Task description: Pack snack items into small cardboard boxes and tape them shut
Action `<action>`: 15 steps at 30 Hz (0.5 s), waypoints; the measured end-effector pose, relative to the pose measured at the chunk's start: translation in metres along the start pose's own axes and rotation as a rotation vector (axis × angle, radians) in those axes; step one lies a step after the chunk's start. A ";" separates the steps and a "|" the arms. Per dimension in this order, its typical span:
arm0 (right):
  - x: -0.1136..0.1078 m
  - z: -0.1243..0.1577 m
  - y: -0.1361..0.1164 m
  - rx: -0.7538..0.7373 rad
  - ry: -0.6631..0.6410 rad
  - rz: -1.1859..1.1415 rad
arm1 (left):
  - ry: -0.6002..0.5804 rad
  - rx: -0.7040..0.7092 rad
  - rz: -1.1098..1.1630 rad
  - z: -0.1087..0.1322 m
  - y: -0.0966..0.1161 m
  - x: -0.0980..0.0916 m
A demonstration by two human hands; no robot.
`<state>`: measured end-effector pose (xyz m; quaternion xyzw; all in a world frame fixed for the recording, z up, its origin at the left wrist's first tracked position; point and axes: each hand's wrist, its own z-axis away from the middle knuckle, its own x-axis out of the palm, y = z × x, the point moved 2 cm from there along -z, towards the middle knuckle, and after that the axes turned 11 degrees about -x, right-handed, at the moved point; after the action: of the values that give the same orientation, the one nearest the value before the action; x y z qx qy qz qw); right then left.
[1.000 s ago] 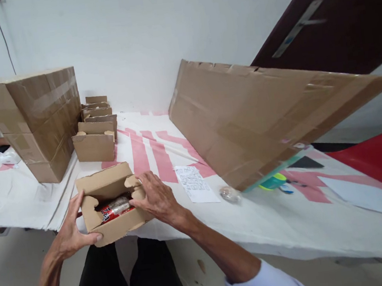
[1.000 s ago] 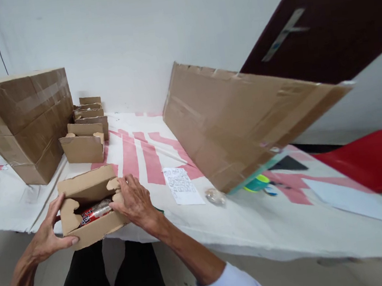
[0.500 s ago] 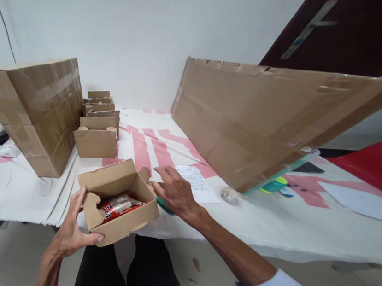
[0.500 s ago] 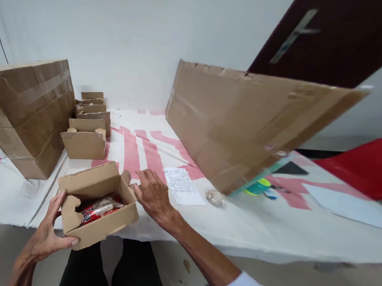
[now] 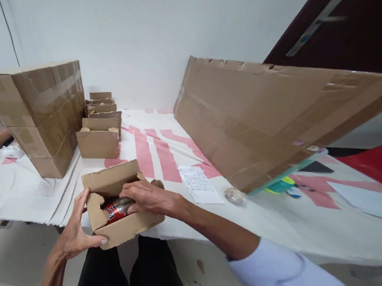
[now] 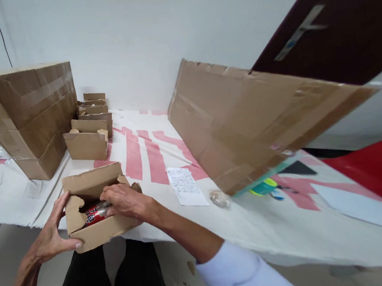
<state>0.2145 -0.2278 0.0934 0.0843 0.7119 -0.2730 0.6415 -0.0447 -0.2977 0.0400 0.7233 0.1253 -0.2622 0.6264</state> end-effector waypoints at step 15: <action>0.017 -0.010 0.015 0.094 -0.073 -0.187 | -0.035 -0.028 0.120 -0.008 0.003 0.006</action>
<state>0.2100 -0.2138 0.0729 0.0376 0.6793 -0.3674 0.6342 -0.0366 -0.2908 0.0399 0.7161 0.0743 -0.2352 0.6530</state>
